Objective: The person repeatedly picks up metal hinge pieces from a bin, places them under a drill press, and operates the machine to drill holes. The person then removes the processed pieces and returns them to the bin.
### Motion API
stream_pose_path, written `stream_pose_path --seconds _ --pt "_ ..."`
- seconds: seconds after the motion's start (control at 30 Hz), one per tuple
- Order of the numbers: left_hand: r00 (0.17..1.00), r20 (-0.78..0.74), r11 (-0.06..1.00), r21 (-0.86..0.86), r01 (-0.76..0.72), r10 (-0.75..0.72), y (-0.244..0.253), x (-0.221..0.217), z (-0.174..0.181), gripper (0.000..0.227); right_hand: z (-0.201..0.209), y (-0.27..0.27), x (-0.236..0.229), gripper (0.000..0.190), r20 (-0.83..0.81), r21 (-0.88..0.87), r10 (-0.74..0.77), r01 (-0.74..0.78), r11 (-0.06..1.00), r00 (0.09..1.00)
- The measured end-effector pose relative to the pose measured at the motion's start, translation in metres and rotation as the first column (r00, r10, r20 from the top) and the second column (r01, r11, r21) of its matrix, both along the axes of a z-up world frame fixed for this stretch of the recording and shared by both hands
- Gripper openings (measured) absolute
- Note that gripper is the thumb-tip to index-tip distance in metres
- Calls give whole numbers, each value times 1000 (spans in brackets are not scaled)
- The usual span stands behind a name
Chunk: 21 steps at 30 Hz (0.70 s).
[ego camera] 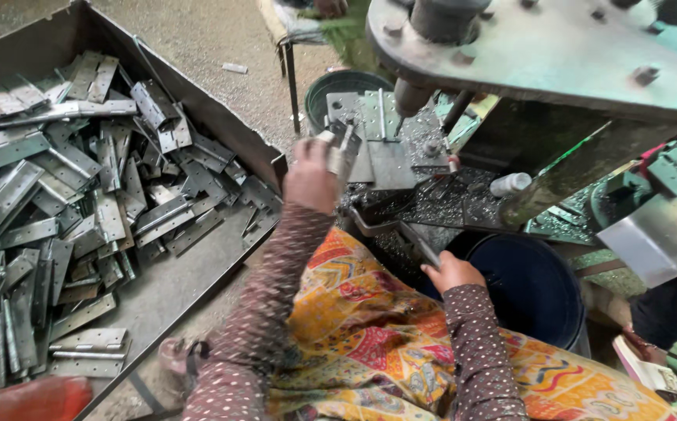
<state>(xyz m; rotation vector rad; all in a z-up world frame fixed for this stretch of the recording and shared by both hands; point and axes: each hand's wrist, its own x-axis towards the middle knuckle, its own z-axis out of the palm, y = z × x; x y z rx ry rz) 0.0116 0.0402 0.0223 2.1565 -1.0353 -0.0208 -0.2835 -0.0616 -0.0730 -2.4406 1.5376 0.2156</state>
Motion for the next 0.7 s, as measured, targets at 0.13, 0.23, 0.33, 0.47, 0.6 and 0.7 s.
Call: stream_pose_path --seconds 0.13,0.23,0.33,0.47,0.6,0.7 --pt "926 362 979 202 32 -105 -37 -54 -18 65 4 -6 2 48 14 40 25 -26 999 1000" --pt "895 348 899 423 114 -278 -43 -82 -38 63 16 -14 10 51 -33 132 89 -84 988 995" --pt "815 489 899 431 82 -309 -60 -87 -50 49 33 -27 20 51 -136 181 61 -36 983 989" --pt "912 295 899 412 147 -285 -82 -77 -56 44 32 -28 21 51 -140 120 73 -56 991 988" --pt "871 415 936 330 124 -262 -87 -70 -57 39 -19 -18 1 52 -20 146 -2 5 989 1000" --pt "873 433 962 243 127 -225 -83 -67 -53 41 -69 -14 -12 48 103 86 3 -12 996 995"
